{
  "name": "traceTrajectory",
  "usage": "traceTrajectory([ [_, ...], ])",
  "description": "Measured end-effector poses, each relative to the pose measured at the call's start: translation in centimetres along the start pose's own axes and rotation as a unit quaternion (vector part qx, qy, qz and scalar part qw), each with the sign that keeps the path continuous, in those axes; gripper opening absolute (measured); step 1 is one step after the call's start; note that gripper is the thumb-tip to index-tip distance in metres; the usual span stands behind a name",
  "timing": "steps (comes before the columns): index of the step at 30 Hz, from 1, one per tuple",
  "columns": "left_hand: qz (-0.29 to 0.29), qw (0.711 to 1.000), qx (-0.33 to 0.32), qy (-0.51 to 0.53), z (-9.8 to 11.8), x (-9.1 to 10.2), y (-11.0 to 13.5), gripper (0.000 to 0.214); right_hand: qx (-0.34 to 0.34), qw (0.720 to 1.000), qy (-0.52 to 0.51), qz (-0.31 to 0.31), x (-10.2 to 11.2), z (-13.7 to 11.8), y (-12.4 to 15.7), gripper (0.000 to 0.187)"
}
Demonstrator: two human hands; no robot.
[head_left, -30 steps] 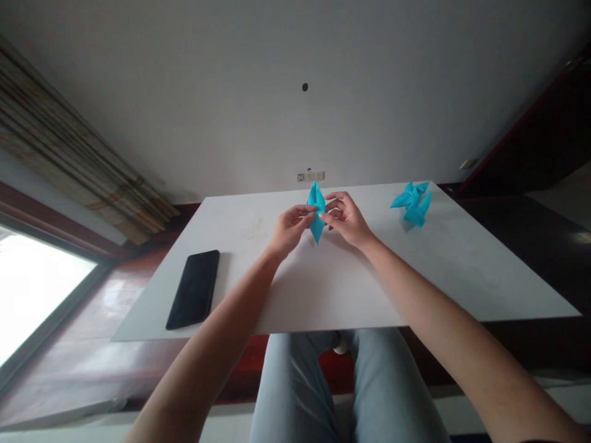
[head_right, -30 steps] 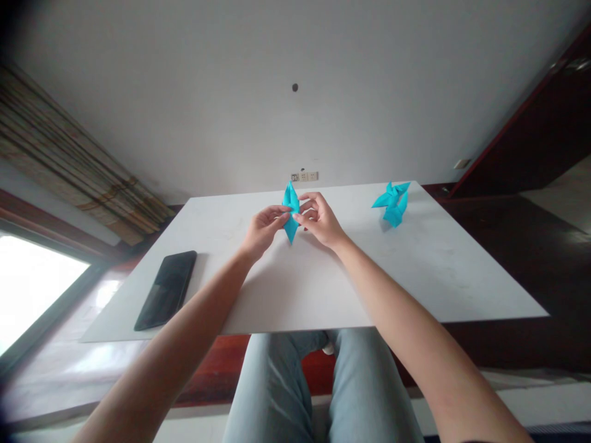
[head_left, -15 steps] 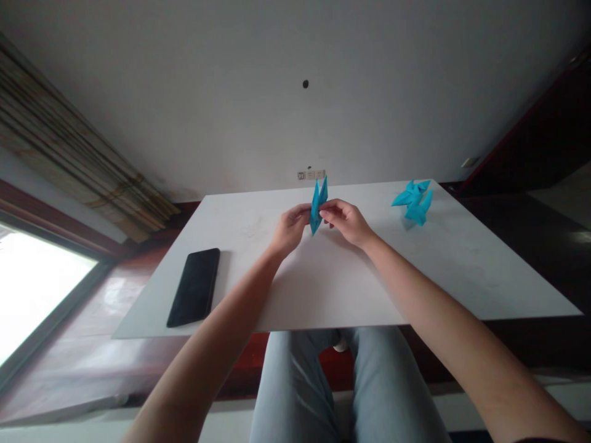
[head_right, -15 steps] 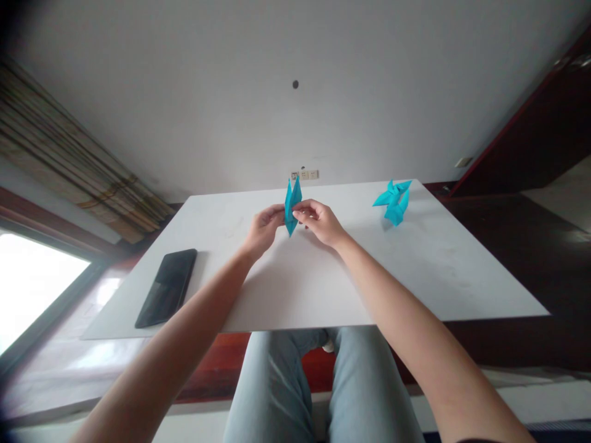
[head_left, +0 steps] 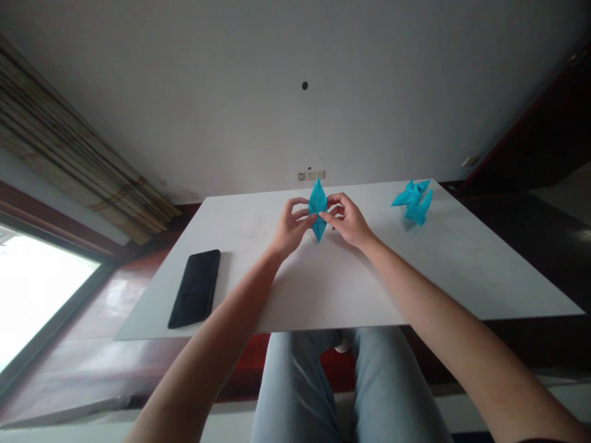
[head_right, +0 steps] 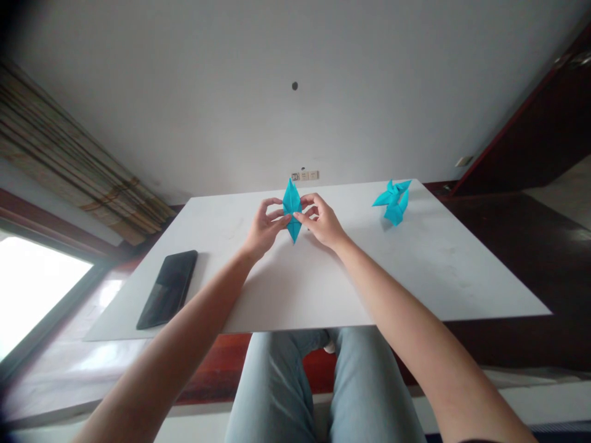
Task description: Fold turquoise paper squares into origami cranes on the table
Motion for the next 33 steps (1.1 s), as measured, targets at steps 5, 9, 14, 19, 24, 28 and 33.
traceTrajectory([
  [5,0.002,1.000,-0.003,-0.012,0.2,0.1,-0.2,0.051,0.027,0.999,0.011,-0.032,0.2,-0.6,0.1,0.031],
  [9,0.014,0.999,0.038,-0.008,0.4,0.0,-0.1,0.039,0.012,0.999,0.005,-0.039,0.2,-0.7,0.2,0.039],
  [14,-0.021,0.999,0.046,-0.010,0.5,-0.4,0.2,0.051,0.002,0.999,-0.036,0.006,0.1,-0.1,-0.1,0.065],
  [19,-0.036,0.999,0.012,-0.014,0.2,-0.2,0.2,0.057,-0.029,1.000,-0.008,-0.002,0.1,0.3,-0.3,0.065],
  [24,0.010,0.999,-0.020,-0.029,0.0,0.6,-0.1,0.065,-0.030,0.997,0.058,-0.042,0.1,0.1,0.0,0.055],
  [28,0.021,0.998,-0.027,-0.056,-0.1,1.0,-0.5,0.063,-0.021,0.993,0.089,-0.076,-0.1,0.2,0.2,0.050],
  [33,0.029,0.996,-0.033,-0.075,0.3,0.9,-0.8,0.058,-0.017,0.991,0.103,-0.085,-0.1,0.3,0.3,0.049],
])
Point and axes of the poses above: each hand's wrist, its own y-axis away from the middle knuckle, its own x-axis out of the back of the hand, z = x × y, the point moved 3 cm from there along -y, towards the middle knuckle, and after that the axes turned 12 degrees about y, right-handed, at the moved point
